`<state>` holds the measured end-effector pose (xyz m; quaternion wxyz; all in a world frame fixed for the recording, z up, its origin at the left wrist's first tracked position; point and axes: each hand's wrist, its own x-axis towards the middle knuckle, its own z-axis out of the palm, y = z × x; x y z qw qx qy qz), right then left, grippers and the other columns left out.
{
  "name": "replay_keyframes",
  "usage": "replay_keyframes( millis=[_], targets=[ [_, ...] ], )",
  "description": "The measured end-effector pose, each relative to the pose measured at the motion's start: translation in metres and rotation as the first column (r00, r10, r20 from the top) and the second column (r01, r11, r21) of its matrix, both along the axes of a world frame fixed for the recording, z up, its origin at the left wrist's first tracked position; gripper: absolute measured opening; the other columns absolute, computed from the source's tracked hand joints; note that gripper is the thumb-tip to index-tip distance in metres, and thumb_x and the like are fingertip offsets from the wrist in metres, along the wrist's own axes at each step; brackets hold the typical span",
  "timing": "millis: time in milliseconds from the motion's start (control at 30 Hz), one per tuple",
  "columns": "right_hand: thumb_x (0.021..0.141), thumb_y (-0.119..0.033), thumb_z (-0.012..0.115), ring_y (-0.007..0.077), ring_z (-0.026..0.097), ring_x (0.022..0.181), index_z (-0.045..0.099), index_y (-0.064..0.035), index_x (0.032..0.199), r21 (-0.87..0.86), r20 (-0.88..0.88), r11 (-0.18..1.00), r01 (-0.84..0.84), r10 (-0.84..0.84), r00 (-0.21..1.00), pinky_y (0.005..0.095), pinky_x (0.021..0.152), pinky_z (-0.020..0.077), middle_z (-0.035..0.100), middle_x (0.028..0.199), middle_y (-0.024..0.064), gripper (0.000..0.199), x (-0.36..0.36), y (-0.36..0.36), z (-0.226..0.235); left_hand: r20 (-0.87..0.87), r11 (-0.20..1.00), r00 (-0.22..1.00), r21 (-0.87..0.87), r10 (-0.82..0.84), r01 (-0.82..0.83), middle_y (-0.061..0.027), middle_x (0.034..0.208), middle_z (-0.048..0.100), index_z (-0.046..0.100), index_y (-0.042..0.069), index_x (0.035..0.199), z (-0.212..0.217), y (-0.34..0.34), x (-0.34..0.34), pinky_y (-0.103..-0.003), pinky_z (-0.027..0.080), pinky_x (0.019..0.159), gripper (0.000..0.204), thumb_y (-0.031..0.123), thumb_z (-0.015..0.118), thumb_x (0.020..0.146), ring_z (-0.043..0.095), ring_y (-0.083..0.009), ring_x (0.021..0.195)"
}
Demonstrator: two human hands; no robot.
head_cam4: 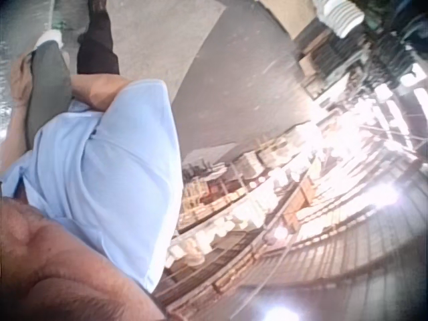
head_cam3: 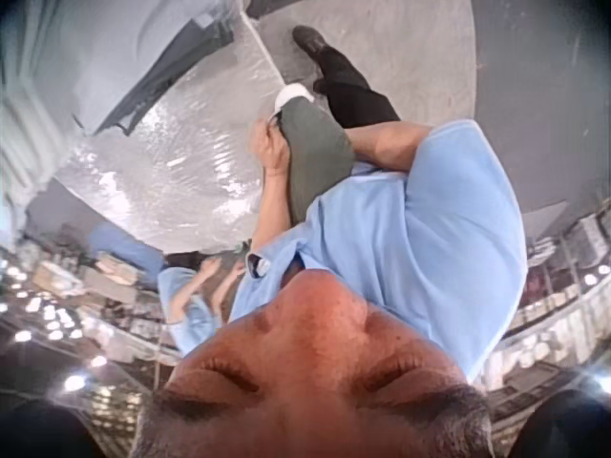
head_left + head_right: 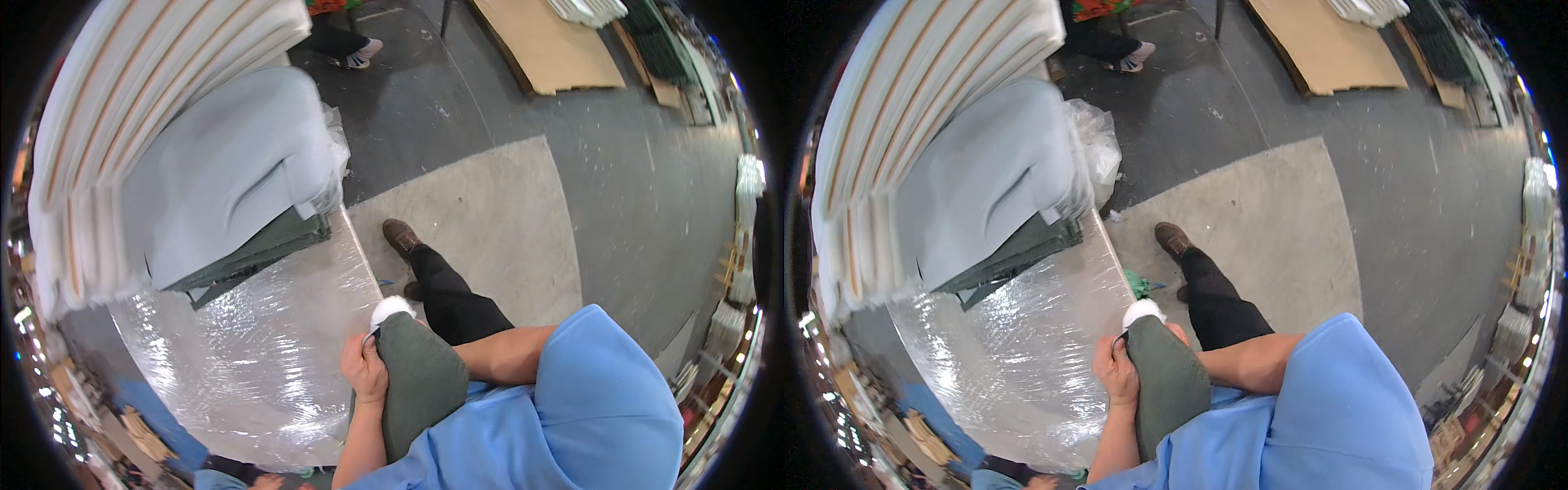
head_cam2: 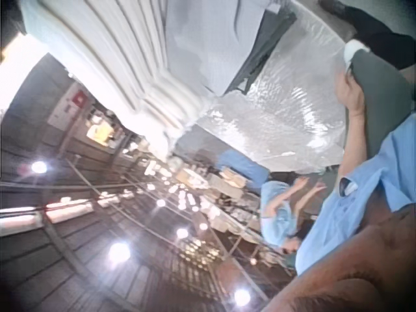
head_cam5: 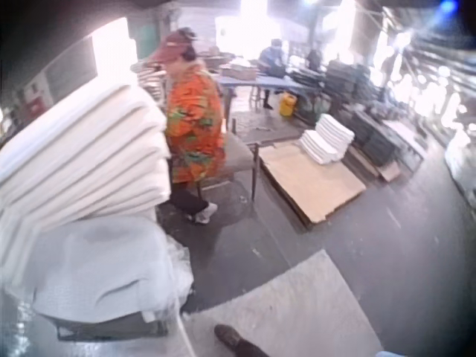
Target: The person inserts white foam inserts into green fabric covers, then folds and tucks the edges to enclose the foam. The finished cushions are stacked on a nearby pallet. A coworker performs the same task at an adjacent table.
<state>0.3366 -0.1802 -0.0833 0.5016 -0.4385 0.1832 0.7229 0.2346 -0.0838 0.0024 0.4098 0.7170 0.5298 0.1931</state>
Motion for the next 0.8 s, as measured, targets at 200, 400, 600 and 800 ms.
replay_keyframes(
  millis=[200, 400, 600, 800],
  targets=[
    [0.109, -0.042, 0.053, 0.0177, 0.067, 0.092, 0.071, -0.0027, 0.11, -0.104, 0.442, 0.957, -0.27, 0.288, 0.849, 0.0343, 0.083, 0.054, 0.074, 0.097, 0.0074, 0.043, 0.007, -0.011, -0.018, -0.064, 0.999, 0.998, 0.021, -0.028, 0.029, -0.0156, 0.08, 0.063, 0.069, 0.002, 0.097, 0.012, -0.002, 0.0, -0.04, 0.049, 0.067, 0.009, 0.01, 0.069, 0.099, 0.061, -0.0338, 0.071],
    [0.104, -0.015, 0.062, 0.0147, 0.064, 0.091, 0.07, -0.0026, 0.114, 0.192, 0.73, 0.879, -0.437, 0.17, 0.663, 0.032, 0.082, 0.052, 0.07, 0.096, 0.0058, 0.018, 0.122, 0.054, 0.048, -0.109, 0.951, 0.988, 0.276, -0.11, 0.136, -0.0131, 0.078, 0.063, 0.072, 0.005, 0.097, 0.022, -0.004, 0.0, -0.043, 0.05, 0.064, 0.012, 0.005, 0.078, 0.087, 0.063, -0.0339, 0.071],
    [0.101, -0.009, 0.06, 0.0192, 0.066, 0.106, 0.075, -0.01, 0.123, 0.258, 0.88, -0.128, -0.958, 0.44, 0.178, 0.0359, 0.092, 0.0504, 0.073, 0.112, 0.0067, 0.026, 0.153, 0.15, 0.092, -0.128, 0.917, 0.984, 0.365, -0.123, 0.162, -0.0114, 0.074, 0.061, 0.073, 0.006, 0.098, 0.041, -0.009, 0.006, -0.043, 0.049, 0.064, 0.016, 0.005, 0.079, 0.083, 0.063, -0.032, 0.069],
    [0.099, -0.013, 0.065, 0.02, 0.064, 0.091, 0.072, -0.0069, 0.109, 0.217, 0.844, -0.44, -0.871, 0.533, -0.059, 0.0387, 0.079, 0.0497, 0.071, 0.095, 0.0069, 0.013, 0.143, 0.186, 0.103, -0.109, 0.911, 0.985, 0.378, -0.132, 0.164, -0.0119, 0.076, 0.062, 0.074, 0.006, 0.098, 0.047, -0.016, 0.004, -0.043, 0.049, 0.064, 0.016, 0.003, 0.078, 0.083, 0.062, -0.0327, 0.07]
  ],
)
